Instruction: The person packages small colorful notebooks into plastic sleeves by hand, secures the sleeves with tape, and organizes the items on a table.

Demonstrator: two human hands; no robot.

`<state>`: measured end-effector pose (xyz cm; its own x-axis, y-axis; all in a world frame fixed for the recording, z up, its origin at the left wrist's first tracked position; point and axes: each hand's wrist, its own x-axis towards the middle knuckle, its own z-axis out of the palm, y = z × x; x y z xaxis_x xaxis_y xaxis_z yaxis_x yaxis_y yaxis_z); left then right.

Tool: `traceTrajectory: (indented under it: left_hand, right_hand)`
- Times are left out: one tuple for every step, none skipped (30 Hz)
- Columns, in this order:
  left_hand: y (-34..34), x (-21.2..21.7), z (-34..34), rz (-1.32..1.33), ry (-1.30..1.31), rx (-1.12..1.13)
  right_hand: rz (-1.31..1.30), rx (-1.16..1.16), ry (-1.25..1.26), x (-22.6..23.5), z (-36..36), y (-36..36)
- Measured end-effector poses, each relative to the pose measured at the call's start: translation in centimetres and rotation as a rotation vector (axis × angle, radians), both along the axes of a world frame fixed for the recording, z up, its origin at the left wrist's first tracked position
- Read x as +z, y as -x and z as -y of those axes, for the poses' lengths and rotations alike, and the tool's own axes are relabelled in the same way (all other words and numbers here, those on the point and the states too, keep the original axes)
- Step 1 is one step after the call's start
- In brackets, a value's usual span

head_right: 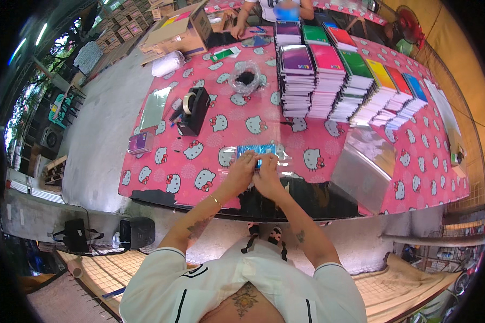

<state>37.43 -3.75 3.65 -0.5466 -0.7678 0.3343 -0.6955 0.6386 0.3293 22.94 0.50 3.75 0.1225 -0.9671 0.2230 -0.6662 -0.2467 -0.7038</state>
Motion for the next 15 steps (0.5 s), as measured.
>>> traceTrajectory:
  left_hand:
    - [-0.5, -0.1, 0.1, 0.014, 0.008, 0.015]
    - [-0.6, -0.4, 0.1, 0.029, 0.007, 0.022]
    - [-0.9, -0.8, 0.0, 0.043, 0.006, 0.032]
    - [0.0, -0.6, 0.2, 0.051, 0.051, 0.028]
    - [0.0, -0.3, 0.2, 0.013, 0.021, 0.013]
    - [0.0, 0.0, 0.2, -0.026, -0.01, -0.003]
    - [-0.2, 0.2, 0.0, -0.067, -0.046, -0.018]
    - [-1.0, 0.1, -0.3, -0.012, -0.056, -0.024]
    - [-2.7, 0.1, 0.4, 0.064, -0.045, 0.092]
    - [-6.8, -0.9, 2.0, -0.023, -0.021, 0.287]
    - [-10.7, -1.8, 3.5, -0.129, 0.001, 0.47]
    - [-15.5, -1.8, 6.0, -0.4, 0.044, 0.704]
    - [-17.8, -0.4, 8.7, -0.456, 0.151, 0.714]
    - [-19.1, 0.3, 10.4, -0.494, 0.135, 0.693]
    - [-20.4, 1.2, 12.0, -0.531, 0.12, 0.674]
  right_hand:
    - [-0.092, -0.034, 0.067, 1.7, -0.4, -0.5]
    - [-0.427, -0.084, 0.31, 4.4, -1.2, -0.6]
    - [-0.522, -0.028, 0.346, 3.3, -0.8, -0.5]
    - [-0.626, -0.002, 0.378, 1.8, 0.0, 1.0]
    - [-0.723, 0.038, 0.408, 1.2, 0.5, 1.7]
    - [-0.794, 0.069, 0.462, 0.6, 0.6, 2.3]
    - [-0.801, 0.093, 0.415, 0.3, 0.5, 2.5]
    - [-0.812, 0.107, 0.375, 0.2, 0.7, 3.0]
    - [-0.826, 0.116, 0.331, 0.1, 0.8, 3.3]
    - [-0.736, 0.104, 0.388, 0.9, 0.6, 2.6]
    - [-0.721, 0.116, 0.396, 1.2, 0.5, 2.0]
    - [-0.695, 0.137, 0.407, 1.4, 0.4, 1.2]
    - [-0.692, 0.13, 0.403, 1.3, 0.4, 1.7]
    - [-0.664, 0.124, 0.416, 1.2, 0.4, 2.0]
    - [-0.665, 0.127, 0.381, 1.1, 0.3, 1.9]
